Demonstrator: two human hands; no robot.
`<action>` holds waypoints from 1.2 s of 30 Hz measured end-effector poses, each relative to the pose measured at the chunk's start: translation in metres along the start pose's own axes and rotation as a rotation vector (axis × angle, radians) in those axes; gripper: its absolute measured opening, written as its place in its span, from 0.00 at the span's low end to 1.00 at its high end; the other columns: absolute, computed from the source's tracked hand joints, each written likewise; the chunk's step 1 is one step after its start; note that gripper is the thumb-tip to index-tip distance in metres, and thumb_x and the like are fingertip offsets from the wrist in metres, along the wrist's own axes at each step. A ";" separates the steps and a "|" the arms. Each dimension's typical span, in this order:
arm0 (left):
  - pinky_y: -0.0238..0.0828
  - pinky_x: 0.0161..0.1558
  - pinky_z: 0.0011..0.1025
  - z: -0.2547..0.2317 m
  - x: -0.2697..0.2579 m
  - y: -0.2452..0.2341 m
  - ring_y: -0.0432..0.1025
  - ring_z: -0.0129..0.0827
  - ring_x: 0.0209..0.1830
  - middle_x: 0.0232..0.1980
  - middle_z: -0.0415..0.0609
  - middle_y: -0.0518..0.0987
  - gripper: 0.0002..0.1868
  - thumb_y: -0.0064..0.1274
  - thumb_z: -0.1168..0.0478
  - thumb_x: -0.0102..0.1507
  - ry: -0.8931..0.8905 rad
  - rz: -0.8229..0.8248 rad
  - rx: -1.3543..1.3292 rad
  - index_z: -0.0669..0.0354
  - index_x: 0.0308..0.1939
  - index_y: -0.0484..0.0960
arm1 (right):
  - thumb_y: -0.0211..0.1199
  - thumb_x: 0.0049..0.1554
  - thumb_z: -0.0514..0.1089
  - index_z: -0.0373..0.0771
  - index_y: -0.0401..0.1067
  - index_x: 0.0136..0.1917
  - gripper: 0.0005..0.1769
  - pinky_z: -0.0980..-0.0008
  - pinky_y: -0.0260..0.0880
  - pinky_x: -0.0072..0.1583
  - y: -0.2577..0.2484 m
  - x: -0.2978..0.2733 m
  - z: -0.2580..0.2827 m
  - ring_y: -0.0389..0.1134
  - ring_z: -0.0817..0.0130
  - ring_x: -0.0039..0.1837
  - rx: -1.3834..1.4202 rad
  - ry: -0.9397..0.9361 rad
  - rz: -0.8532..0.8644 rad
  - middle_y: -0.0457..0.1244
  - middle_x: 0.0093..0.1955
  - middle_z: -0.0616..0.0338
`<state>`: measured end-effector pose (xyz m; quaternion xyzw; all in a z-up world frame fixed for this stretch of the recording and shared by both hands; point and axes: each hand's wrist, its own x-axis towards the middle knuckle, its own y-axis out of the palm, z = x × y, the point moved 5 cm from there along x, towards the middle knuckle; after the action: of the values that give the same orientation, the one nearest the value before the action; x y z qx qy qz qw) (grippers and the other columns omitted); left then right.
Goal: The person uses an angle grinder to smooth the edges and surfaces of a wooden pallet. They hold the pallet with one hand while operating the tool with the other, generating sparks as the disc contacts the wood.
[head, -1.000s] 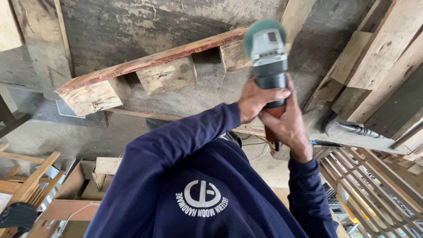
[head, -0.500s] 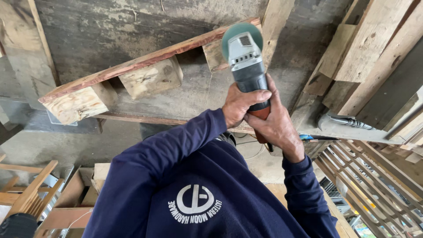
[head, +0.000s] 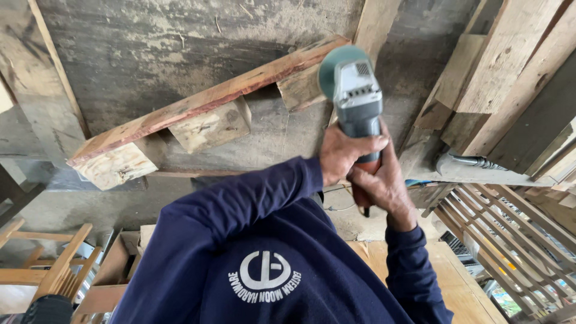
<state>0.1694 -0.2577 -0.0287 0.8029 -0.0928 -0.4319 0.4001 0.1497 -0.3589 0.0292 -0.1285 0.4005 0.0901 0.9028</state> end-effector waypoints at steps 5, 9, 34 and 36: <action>0.80 0.50 0.42 -0.015 -0.007 -0.007 0.77 0.35 0.43 0.44 0.50 0.80 0.18 0.66 0.64 0.56 0.043 -0.085 0.061 0.62 0.47 0.79 | 0.71 0.49 0.41 0.38 0.39 0.86 0.61 0.60 0.69 0.69 0.011 0.000 -0.008 0.64 0.58 0.72 0.080 -0.061 -0.022 0.57 0.74 0.46; 0.81 0.48 0.42 -0.022 -0.005 -0.004 0.77 0.35 0.41 0.43 0.50 0.80 0.17 0.66 0.64 0.57 0.064 -0.056 0.109 0.62 0.46 0.78 | 0.71 0.49 0.43 0.40 0.40 0.86 0.60 0.57 0.70 0.65 0.012 0.003 -0.007 0.64 0.58 0.68 0.196 -0.011 -0.064 0.58 0.72 0.47; 0.82 0.45 0.36 -0.033 -0.016 -0.014 0.78 0.31 0.39 0.40 0.47 0.80 0.15 0.65 0.61 0.57 0.042 -0.044 0.112 0.59 0.44 0.78 | 0.71 0.52 0.48 0.42 0.36 0.86 0.61 0.59 0.76 0.63 0.033 -0.002 0.005 0.67 0.57 0.67 0.221 -0.060 0.043 0.58 0.71 0.45; 0.82 0.45 0.36 -0.031 -0.017 -0.016 0.78 0.31 0.39 0.40 0.47 0.81 0.14 0.65 0.61 0.57 0.039 -0.045 0.121 0.59 0.44 0.79 | 0.71 0.57 0.45 0.40 0.37 0.88 0.58 0.59 0.71 0.69 0.036 -0.003 0.007 0.63 0.57 0.74 0.161 -0.131 0.058 0.56 0.76 0.44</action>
<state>0.1798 -0.2206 -0.0199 0.8357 -0.0929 -0.4188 0.3428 0.1429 -0.3225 0.0295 -0.0376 0.3500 0.0919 0.9315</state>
